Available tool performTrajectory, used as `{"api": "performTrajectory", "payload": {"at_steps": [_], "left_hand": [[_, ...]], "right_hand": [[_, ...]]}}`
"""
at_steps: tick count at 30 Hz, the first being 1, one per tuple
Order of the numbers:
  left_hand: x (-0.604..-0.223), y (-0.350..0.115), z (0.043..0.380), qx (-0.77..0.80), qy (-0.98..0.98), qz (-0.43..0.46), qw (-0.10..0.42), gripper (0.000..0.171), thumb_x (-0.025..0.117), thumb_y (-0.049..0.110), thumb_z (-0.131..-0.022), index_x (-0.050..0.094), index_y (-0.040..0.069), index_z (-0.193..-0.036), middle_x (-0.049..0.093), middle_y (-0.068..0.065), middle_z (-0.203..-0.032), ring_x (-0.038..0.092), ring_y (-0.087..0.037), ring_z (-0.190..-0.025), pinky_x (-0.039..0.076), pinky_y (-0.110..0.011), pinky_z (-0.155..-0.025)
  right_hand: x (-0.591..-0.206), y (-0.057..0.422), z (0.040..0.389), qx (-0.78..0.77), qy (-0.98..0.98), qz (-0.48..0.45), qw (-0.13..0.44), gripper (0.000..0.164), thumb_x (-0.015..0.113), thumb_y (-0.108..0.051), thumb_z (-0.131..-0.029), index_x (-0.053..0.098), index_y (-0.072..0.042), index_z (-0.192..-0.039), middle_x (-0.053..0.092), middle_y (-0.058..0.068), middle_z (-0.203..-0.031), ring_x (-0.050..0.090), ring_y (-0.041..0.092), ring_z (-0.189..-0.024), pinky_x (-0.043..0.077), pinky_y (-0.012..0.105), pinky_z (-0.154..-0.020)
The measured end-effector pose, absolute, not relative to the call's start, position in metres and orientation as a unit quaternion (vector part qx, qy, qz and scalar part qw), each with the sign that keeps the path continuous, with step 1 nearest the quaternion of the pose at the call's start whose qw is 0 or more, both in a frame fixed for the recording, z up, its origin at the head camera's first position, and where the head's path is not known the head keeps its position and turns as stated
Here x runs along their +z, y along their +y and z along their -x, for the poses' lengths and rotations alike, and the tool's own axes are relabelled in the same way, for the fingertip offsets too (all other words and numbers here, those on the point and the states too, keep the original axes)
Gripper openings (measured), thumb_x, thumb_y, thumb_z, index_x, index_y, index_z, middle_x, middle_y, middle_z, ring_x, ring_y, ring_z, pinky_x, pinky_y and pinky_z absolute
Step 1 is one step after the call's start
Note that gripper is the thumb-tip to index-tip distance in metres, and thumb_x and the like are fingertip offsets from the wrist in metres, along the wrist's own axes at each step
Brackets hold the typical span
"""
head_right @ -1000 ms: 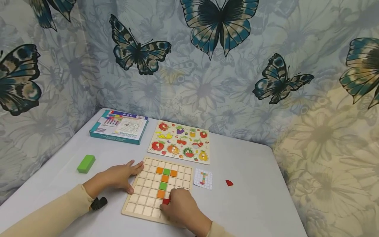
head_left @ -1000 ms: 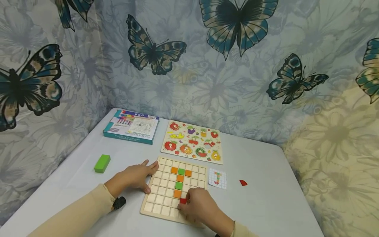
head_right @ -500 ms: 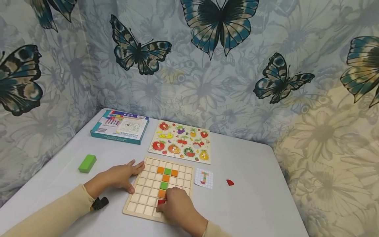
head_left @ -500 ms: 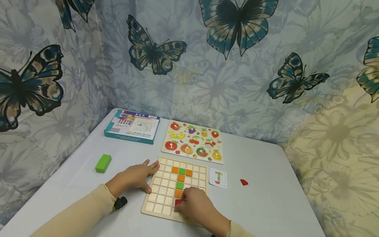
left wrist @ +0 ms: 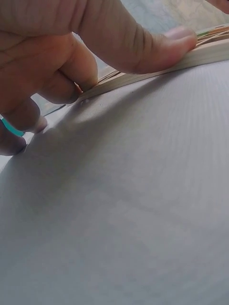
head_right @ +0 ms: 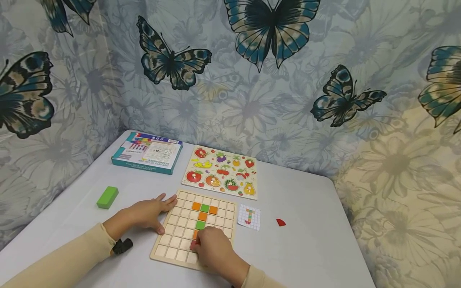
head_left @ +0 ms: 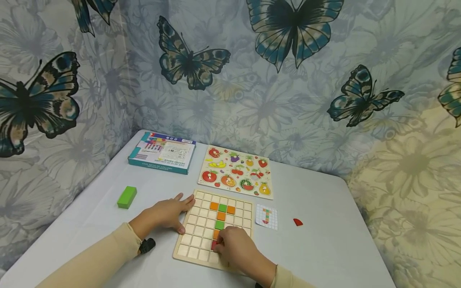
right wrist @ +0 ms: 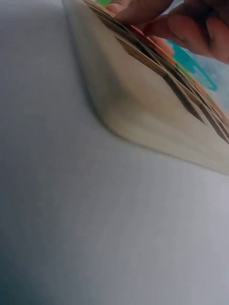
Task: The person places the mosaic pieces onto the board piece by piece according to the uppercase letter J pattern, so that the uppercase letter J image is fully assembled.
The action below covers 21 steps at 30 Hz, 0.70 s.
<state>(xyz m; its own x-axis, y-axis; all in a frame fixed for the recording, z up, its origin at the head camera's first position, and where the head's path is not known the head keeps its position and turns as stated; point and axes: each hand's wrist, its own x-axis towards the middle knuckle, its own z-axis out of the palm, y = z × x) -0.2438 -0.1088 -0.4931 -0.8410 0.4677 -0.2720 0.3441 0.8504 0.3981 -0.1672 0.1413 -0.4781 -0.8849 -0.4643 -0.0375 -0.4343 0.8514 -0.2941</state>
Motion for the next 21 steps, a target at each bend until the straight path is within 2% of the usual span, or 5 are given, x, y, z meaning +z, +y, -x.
{"api": "performTrajectory", "payload": {"at_steps": [5, 10, 14, 17, 21], "left_hand": [[-0.494, -0.107, 0.246, 0.167, 0.944, -0.22, 0.18, 0.107, 0.088, 0.041, -0.061, 0.037, 0.017, -0.153, 0.026, 0.006, -0.159, 0.016, -0.035, -0.146, 0.03, -0.058, -0.107], [-0.494, -0.105, 0.248, 0.159, 0.946, -0.219, 0.181, 0.108, 0.087, 0.042, -0.062, 0.036, 0.017, -0.153, 0.025, 0.005, -0.159, 0.016, -0.036, -0.146, 0.031, -0.059, -0.106], [-0.492, -0.107, 0.245, 0.157, 0.946, -0.218, 0.182, 0.107, 0.087, 0.04, -0.062, 0.036, 0.014, -0.153, 0.026, 0.002, -0.159, 0.016, -0.037, -0.145, 0.031, -0.059, -0.106], [-0.491, -0.108, 0.243, 0.163, 0.945, -0.216, 0.183, 0.107, 0.087, 0.039, -0.062, 0.036, 0.013, -0.153, 0.026, 0.001, -0.159, 0.016, -0.038, -0.145, 0.03, -0.06, -0.106], [-0.491, -0.108, 0.243, 0.168, 0.943, -0.218, 0.188, 0.107, 0.087, 0.039, -0.062, 0.036, 0.014, -0.153, 0.025, 0.0, -0.16, 0.015, -0.038, -0.146, 0.03, -0.06, -0.106]], "right_hand": [[-0.471, 0.167, 0.172, -0.186, 0.959, 0.207, 0.057, 0.02, 0.081, -0.035, -0.08, 0.066, -0.022, -0.076, 0.049, -0.016, -0.06, 0.045, 0.003, -0.054, 0.04, 0.023, -0.05], [-0.459, 0.227, 0.191, -0.166, 0.981, 0.096, 0.011, 0.017, 0.077, -0.032, -0.083, 0.07, -0.018, -0.088, 0.053, -0.01, -0.062, 0.047, 0.008, -0.054, 0.039, 0.028, -0.048], [-0.456, 0.292, 0.213, -0.115, 0.993, -0.028, 0.012, 0.038, 0.073, -0.031, -0.085, 0.068, 0.0, -0.108, 0.067, 0.009, -0.078, 0.059, 0.021, -0.066, 0.045, 0.036, -0.052], [-0.46, 0.327, 0.222, -0.096, 0.992, -0.079, 0.037, 0.047, 0.071, -0.028, -0.086, 0.062, 0.006, -0.118, 0.068, 0.022, -0.095, 0.062, 0.03, -0.073, 0.048, 0.041, -0.053], [-0.468, 0.346, 0.226, -0.104, 0.991, -0.064, 0.055, 0.029, 0.071, -0.017, -0.087, 0.069, -0.001, -0.111, 0.069, 0.02, -0.099, 0.059, 0.026, -0.071, 0.048, 0.039, -0.055]]}}
